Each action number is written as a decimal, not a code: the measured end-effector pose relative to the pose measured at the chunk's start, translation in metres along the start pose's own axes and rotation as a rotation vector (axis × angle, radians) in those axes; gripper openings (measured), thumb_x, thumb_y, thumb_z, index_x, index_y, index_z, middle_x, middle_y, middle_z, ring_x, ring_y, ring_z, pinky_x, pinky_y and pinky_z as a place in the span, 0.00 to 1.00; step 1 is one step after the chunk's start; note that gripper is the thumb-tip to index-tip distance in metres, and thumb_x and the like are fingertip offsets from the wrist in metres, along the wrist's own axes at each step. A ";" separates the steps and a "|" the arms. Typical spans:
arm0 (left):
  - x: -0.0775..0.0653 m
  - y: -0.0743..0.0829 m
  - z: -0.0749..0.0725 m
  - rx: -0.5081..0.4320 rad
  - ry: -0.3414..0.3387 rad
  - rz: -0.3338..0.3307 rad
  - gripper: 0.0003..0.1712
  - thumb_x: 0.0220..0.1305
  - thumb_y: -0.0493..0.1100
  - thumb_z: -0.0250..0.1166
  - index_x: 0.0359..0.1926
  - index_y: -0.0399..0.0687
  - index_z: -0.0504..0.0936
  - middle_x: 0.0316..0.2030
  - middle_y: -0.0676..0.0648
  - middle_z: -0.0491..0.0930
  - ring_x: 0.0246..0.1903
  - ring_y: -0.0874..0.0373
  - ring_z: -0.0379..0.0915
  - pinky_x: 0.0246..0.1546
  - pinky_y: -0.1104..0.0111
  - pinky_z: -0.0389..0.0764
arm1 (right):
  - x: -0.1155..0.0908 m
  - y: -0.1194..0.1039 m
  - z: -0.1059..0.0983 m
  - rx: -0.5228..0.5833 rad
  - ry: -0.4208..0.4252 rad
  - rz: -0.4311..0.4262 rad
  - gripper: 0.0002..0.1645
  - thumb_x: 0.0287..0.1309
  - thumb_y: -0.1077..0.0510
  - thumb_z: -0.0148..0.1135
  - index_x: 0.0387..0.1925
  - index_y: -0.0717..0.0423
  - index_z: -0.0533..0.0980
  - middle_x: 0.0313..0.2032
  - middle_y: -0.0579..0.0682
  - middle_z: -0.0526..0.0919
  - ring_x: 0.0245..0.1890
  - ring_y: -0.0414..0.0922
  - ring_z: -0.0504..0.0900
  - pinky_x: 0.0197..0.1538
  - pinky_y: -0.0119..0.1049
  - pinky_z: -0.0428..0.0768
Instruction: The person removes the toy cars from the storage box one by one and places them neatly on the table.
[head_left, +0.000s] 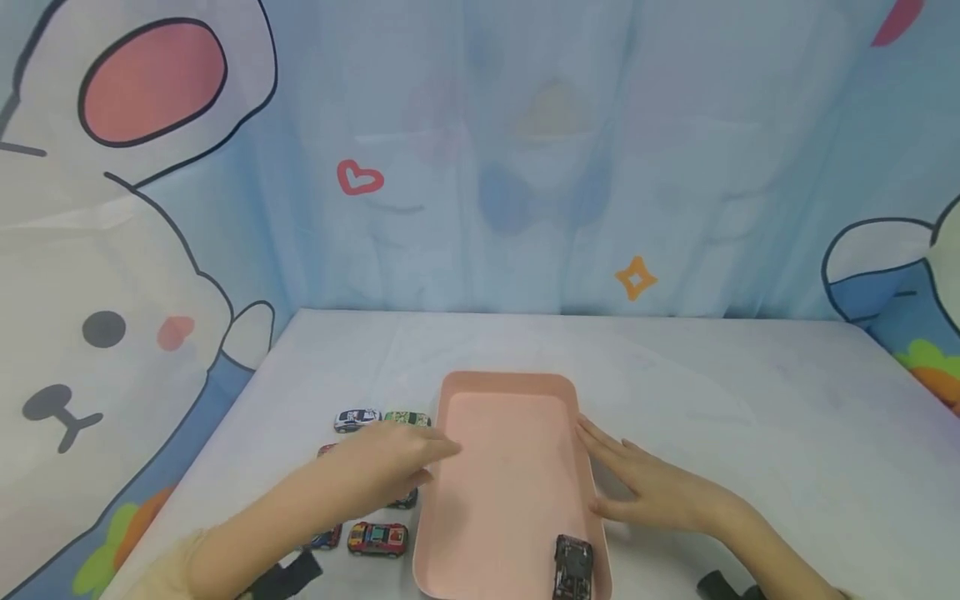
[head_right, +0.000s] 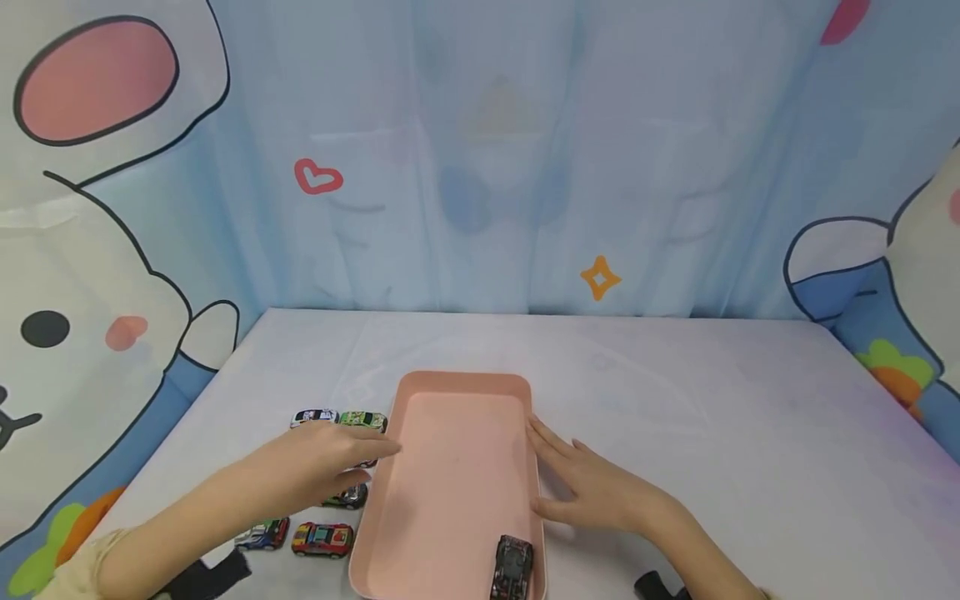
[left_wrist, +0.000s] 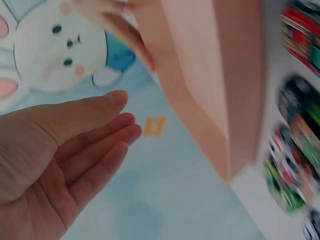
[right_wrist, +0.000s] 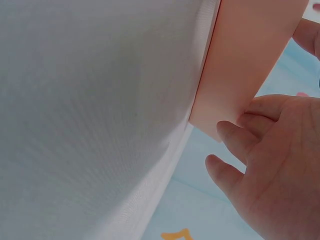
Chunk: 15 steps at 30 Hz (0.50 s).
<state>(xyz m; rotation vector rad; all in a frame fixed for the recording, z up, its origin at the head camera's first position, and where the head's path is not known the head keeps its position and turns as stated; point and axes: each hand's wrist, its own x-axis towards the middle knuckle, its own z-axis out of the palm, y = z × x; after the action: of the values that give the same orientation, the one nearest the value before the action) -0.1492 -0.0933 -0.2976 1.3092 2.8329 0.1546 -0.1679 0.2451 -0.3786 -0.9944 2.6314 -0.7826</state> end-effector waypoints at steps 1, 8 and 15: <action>0.010 0.006 0.002 0.018 -0.007 0.062 0.24 0.54 0.36 0.69 0.54 0.46 0.78 0.49 0.51 0.79 0.45 0.60 0.77 0.43 0.74 0.77 | -0.001 0.000 0.000 0.003 -0.002 0.004 0.47 0.63 0.42 0.55 0.71 0.63 0.47 0.71 0.59 0.42 0.66 0.62 0.51 0.61 0.68 0.45; 0.068 0.046 0.030 0.211 -0.101 0.452 0.34 0.55 0.42 0.70 0.63 0.57 0.71 0.56 0.59 0.73 0.48 0.70 0.72 0.43 0.81 0.73 | -0.003 0.000 0.000 0.017 -0.007 0.011 0.47 0.64 0.42 0.54 0.72 0.60 0.45 0.71 0.58 0.40 0.65 0.64 0.52 0.60 0.68 0.44; 0.085 0.067 0.044 0.296 -0.127 0.585 0.22 0.64 0.41 0.61 0.58 0.62 0.73 0.57 0.63 0.71 0.49 0.75 0.69 0.43 0.83 0.72 | -0.003 0.000 -0.001 -0.016 -0.006 -0.011 0.46 0.65 0.43 0.53 0.72 0.60 0.45 0.71 0.58 0.40 0.66 0.62 0.51 0.61 0.67 0.46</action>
<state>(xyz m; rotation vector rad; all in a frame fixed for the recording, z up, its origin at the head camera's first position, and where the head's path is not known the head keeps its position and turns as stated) -0.1514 0.0183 -0.3328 2.0886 2.3505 -0.3436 -0.1658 0.2475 -0.3779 -1.0145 2.6330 -0.7609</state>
